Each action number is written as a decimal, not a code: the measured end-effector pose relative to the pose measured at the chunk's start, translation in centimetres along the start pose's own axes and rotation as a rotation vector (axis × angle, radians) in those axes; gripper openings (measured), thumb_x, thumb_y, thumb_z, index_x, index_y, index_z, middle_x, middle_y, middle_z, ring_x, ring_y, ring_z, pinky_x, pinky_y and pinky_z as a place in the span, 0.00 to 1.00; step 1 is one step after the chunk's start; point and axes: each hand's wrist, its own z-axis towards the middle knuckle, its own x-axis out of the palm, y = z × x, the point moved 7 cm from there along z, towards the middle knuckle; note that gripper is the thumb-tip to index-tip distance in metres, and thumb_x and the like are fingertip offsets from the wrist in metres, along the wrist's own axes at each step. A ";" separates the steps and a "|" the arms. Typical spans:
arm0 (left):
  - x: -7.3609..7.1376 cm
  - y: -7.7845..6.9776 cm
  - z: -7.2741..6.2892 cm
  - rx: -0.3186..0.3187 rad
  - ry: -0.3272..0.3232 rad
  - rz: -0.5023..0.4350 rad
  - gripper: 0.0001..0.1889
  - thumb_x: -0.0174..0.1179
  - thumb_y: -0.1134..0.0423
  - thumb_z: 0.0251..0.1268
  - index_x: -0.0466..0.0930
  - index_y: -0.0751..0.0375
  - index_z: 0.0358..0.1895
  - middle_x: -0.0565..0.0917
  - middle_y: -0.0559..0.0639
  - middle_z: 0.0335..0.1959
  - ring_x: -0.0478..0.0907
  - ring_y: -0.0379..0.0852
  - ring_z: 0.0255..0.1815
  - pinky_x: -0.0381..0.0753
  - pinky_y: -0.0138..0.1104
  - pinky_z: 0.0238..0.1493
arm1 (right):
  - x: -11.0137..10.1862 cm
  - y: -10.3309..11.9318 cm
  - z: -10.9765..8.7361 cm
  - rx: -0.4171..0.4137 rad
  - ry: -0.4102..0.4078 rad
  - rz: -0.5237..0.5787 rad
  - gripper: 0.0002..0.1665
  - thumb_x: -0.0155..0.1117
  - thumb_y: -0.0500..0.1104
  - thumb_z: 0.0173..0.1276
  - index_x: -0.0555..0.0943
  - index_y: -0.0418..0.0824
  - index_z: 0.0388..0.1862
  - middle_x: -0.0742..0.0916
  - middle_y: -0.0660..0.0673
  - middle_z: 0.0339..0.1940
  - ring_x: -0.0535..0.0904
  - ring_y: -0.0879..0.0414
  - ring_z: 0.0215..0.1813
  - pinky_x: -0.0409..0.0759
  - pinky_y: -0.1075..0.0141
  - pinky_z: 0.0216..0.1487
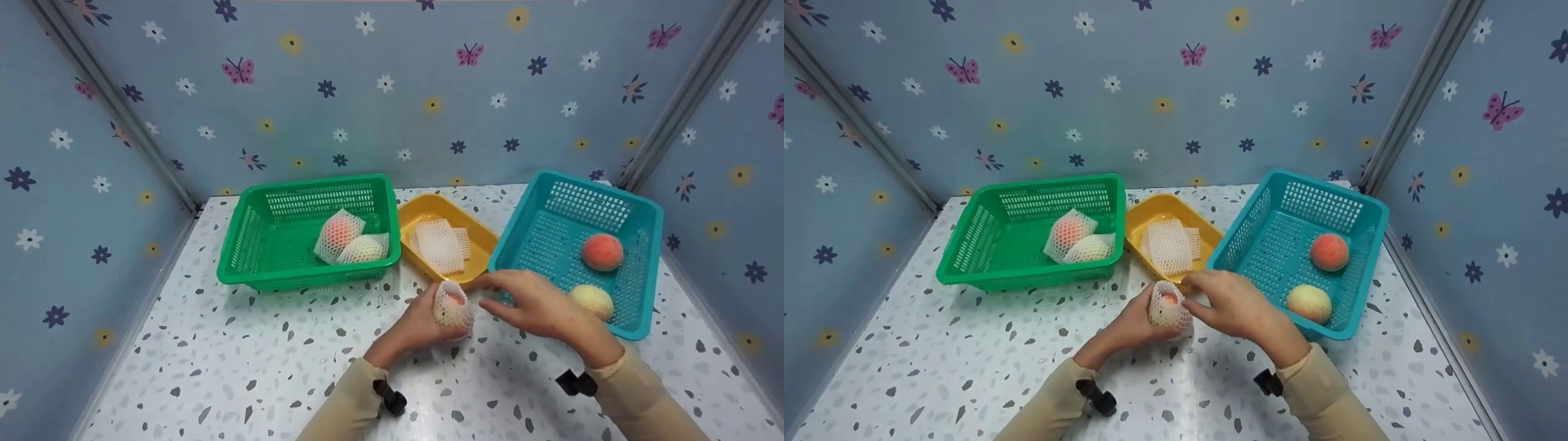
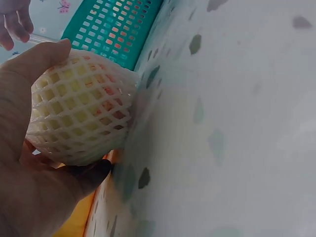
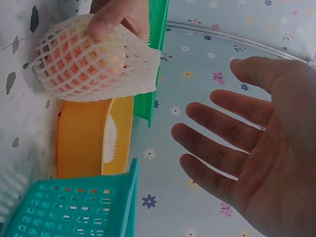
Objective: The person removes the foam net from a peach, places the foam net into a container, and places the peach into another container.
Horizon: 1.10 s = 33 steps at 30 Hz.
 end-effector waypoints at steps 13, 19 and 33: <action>0.3 0.1 0.4 0.044 0.041 0.066 0.45 0.79 0.46 0.40 0.63 0.45 0.64 0.74 0.37 0.52 0.73 0.37 0.52 0.73 0.35 0.54 | 0.4 -0.4 -0.1 0.034 0.016 -0.001 0.18 0.64 0.46 0.69 0.80 0.47 0.57 0.84 0.55 0.51 0.79 0.64 0.48 0.79 0.63 0.50; 0.4 0.1 0.3 0.040 0.049 0.061 0.45 0.80 0.47 0.38 0.63 0.45 0.63 0.75 0.39 0.51 0.74 0.38 0.51 0.74 0.36 0.53 | 0.7 -0.5 -0.2 0.031 0.011 -0.002 0.18 0.64 0.47 0.70 0.81 0.44 0.56 0.85 0.52 0.48 0.81 0.61 0.46 0.81 0.59 0.48; 0.4 0.2 0.2 0.073 0.021 0.050 0.36 0.79 0.50 0.41 0.69 0.43 0.56 0.78 0.38 0.47 0.76 0.38 0.47 0.76 0.35 0.50 | 2.0 -1.0 -0.4 0.052 0.018 0.033 0.16 0.64 0.48 0.69 0.81 0.46 0.54 0.85 0.55 0.47 0.80 0.62 0.46 0.81 0.60 0.48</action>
